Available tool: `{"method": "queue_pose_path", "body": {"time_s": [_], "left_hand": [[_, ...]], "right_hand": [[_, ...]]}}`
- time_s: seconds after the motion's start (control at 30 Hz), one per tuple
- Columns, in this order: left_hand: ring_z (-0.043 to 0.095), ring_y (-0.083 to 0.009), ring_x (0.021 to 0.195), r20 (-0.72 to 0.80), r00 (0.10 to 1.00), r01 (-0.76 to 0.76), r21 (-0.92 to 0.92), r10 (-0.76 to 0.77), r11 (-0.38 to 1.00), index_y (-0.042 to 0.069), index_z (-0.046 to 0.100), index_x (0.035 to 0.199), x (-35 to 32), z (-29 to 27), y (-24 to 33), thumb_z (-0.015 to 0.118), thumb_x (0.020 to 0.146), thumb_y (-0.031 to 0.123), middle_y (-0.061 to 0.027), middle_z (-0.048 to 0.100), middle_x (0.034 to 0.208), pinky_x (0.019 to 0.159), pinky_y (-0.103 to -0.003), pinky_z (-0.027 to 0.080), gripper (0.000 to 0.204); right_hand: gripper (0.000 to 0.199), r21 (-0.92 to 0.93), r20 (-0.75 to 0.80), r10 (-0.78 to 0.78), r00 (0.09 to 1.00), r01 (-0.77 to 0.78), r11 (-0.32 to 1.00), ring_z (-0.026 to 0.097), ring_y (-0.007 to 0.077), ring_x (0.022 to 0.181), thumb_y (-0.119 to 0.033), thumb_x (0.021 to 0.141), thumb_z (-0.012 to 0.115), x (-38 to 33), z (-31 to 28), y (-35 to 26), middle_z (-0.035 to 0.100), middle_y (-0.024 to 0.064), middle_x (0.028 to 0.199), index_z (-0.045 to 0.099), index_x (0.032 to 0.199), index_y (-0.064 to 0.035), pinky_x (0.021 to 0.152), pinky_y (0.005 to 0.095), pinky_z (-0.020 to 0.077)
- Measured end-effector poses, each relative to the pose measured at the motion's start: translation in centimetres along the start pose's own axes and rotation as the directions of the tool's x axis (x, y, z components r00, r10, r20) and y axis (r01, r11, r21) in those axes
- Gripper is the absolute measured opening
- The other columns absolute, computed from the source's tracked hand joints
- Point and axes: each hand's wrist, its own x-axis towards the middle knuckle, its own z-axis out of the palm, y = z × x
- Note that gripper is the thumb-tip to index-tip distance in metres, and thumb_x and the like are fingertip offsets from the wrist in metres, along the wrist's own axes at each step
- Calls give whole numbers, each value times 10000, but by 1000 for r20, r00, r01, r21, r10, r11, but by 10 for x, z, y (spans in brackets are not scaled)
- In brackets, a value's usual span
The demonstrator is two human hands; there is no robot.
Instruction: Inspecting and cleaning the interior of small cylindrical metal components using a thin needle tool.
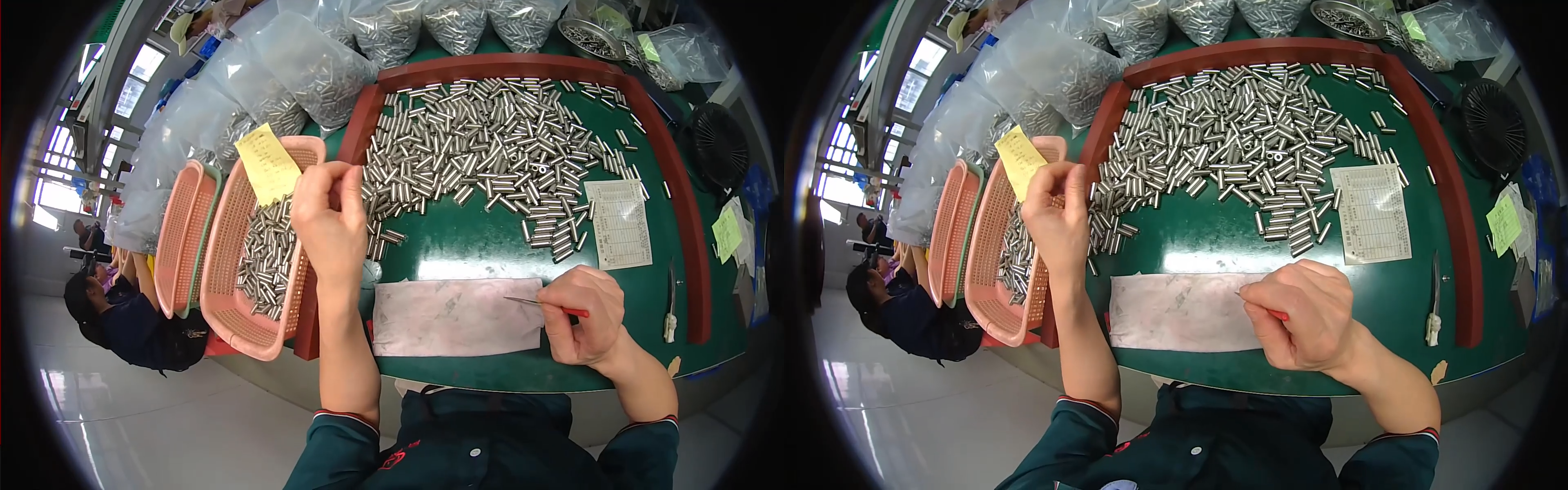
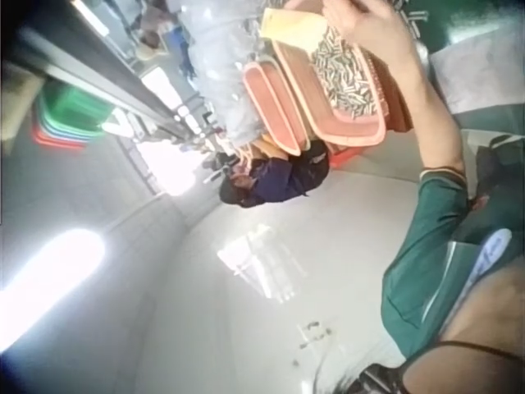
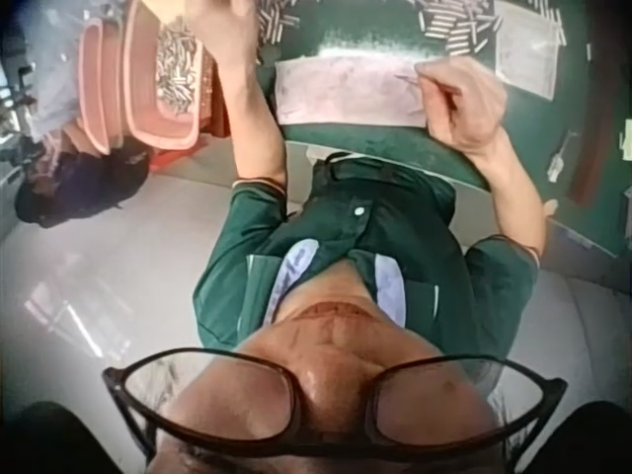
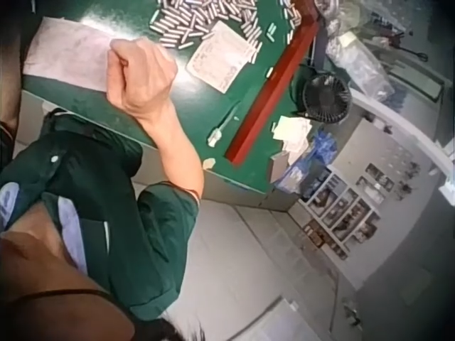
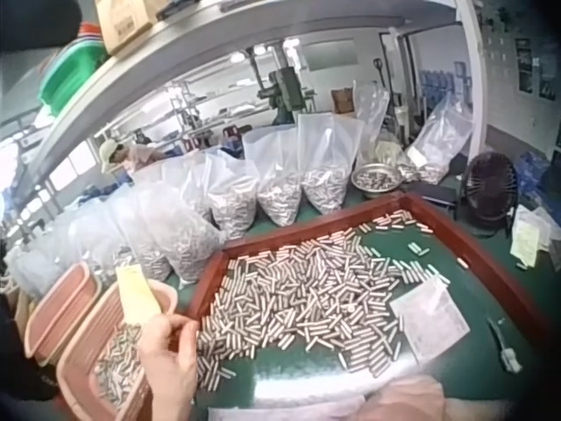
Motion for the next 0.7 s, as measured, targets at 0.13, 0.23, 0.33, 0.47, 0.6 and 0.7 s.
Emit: {"method": "queue_pose_path", "body": {"time_s": [0.13, 0.23, 0.33, 0.47, 0.6, 0.7], "left_hand": [[497, -255, 636, 184, 983, -33, 75, 19, 997, 4, 601, 720, -4, 5, -1, 654, 709, 20, -96, 508, 643, 604, -361, 393, 56], [507, -266, 671, 277, 959, -97, 149, 53, 984, 12, 611, 705, -7, 6, -5, 662, 696, 31, -91, 515, 649, 629, -377, 395, 55], [515, -270, 703, 308, 951, -76, 145, 28, 986, 19, 618, 697, -10, 10, -5, 667, 677, 29, -89, 530, 676, 656, -384, 395, 55], [509, -257, 714, 351, 936, -86, 134, 34, 987, 30, 612, 699, -13, 14, 1, 688, 655, 39, -78, 531, 689, 661, -375, 381, 88], [501, -239, 722, 359, 933, -94, 171, 27, 981, 41, 579, 732, -17, 22, 3, 727, 618, 66, -68, 525, 693, 654, -364, 364, 189], [503, -238, 720, 347, 937, -109, 196, 35, 974, 41, 560, 746, -18, 27, -1, 727, 616, 67, -70, 526, 693, 654, -365, 366, 213]], "right_hand": [[252, -4, -72, -20, 997, 19, 1000, 494, 160, 441, 88, 596, 622, 1, 4, 1, 540, 44, 579, 549, 819, -3, 394, 254, 335], [254, -7, -69, -20, 997, 19, 1000, 492, 159, 439, 87, 594, 621, 1, 4, 1, 538, 42, 578, 548, 820, -3, 393, 253, 335], [253, -7, -69, -19, 997, 18, 1000, 491, 158, 438, 88, 595, 618, 1, 4, 1, 535, 41, 576, 548, 821, -3, 392, 254, 334], [253, -4, -68, -20, 997, 20, 1000, 491, 160, 438, 87, 597, 618, 1, 4, 2, 534, 42, 575, 547, 822, -4, 392, 253, 333], [247, -5, -72, -21, 997, 21, 1000, 492, 162, 439, 83, 602, 619, 1, 5, 1, 532, 43, 573, 546, 821, -3, 393, 254, 334], [240, -6, -71, -15, 997, 15, 1000, 495, 165, 442, 82, 604, 620, 1, 4, 1, 532, 46, 573, 547, 817, -3, 394, 257, 336]]}}
